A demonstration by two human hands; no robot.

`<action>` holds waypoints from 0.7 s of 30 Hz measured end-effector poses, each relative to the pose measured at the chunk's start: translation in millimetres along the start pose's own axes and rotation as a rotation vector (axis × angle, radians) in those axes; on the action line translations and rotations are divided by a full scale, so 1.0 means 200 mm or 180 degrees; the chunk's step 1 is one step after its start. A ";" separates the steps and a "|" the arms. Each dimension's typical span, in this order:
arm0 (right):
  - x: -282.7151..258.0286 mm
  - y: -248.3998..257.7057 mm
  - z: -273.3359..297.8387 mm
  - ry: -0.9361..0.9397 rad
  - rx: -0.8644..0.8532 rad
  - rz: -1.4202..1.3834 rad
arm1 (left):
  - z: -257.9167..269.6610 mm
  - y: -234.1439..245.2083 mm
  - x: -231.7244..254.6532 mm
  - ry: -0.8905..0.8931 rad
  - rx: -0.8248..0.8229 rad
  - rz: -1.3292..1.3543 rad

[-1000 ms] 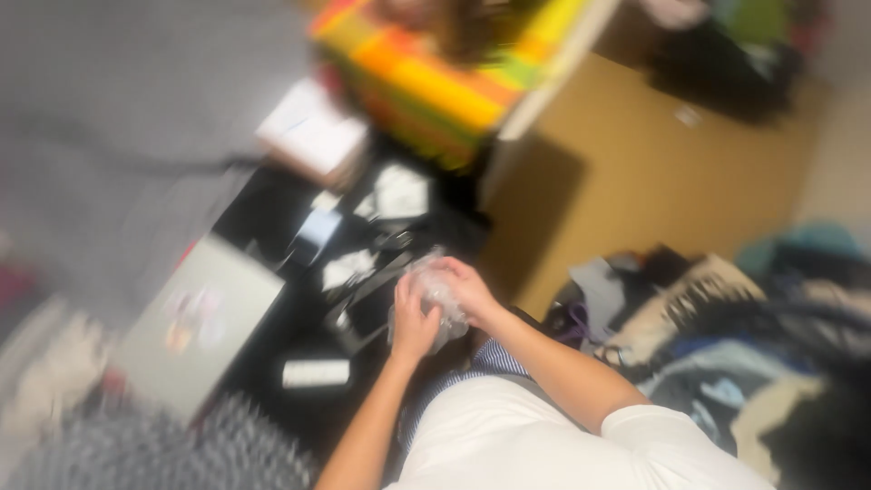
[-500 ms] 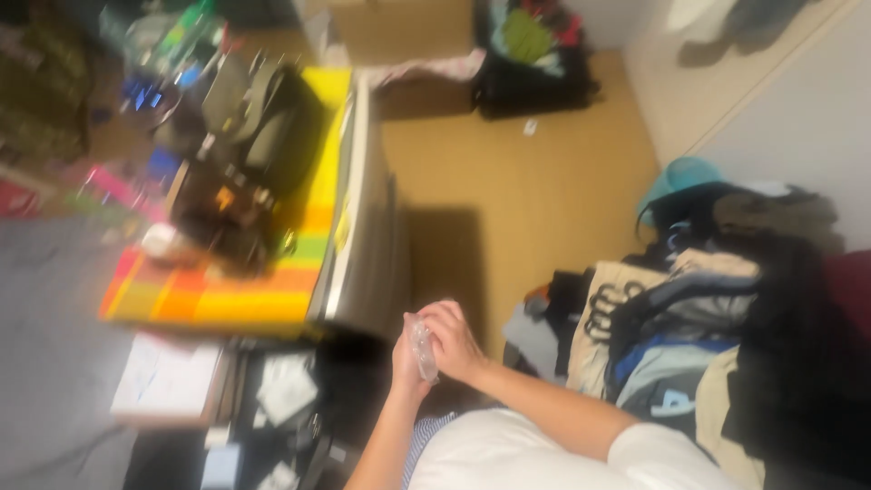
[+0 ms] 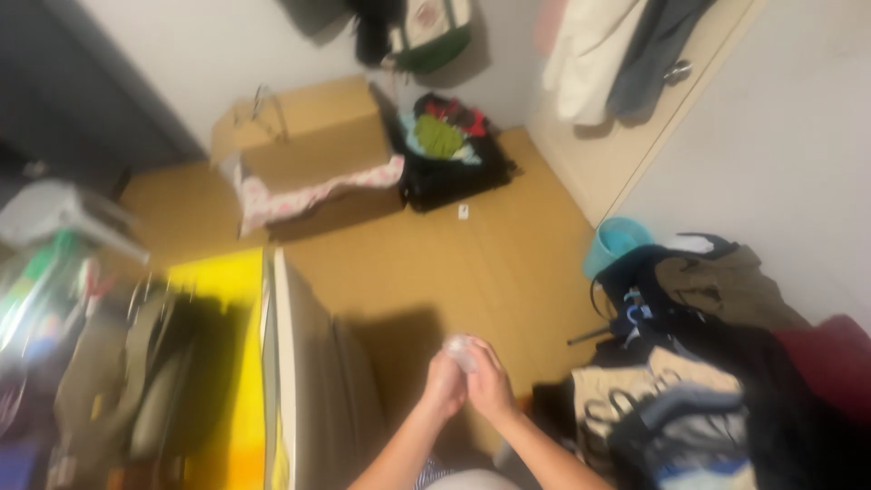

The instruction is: The person unpacks a cardboard box, removes a laptop and plastic-wrapped items, and places them on a desk. They then handle a black cable, coil it, and place it on the desk. Finally, they pick up and fold several pieces of clothing from a pile on the floor.

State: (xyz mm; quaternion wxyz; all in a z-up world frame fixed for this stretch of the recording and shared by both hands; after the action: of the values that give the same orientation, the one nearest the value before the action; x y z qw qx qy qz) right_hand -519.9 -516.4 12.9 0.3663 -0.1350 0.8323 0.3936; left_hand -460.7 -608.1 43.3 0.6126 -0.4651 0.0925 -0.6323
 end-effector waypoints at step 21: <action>1.05 0.33 -0.93 -0.1076 0.0701 0.0590 | -1.54 -0.74 0.14 0.0020 -0.1246 -0.2900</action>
State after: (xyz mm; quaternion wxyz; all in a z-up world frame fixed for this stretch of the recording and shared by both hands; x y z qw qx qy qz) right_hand -792.5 -600.6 -22.6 0.4754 0.0508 0.8059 0.3493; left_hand -774.1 -738.4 -11.3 0.1747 -0.5627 -0.0013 -0.8080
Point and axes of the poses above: each hand's wrist, its own z-axis away from the middle knuckle, its own y-axis out of the back of the hand, x = y × z, the point moved 2 cm from there along -z, towards the middle knuckle, and after that the axes turned 9 degrees about -x, right-handed, at the moved point
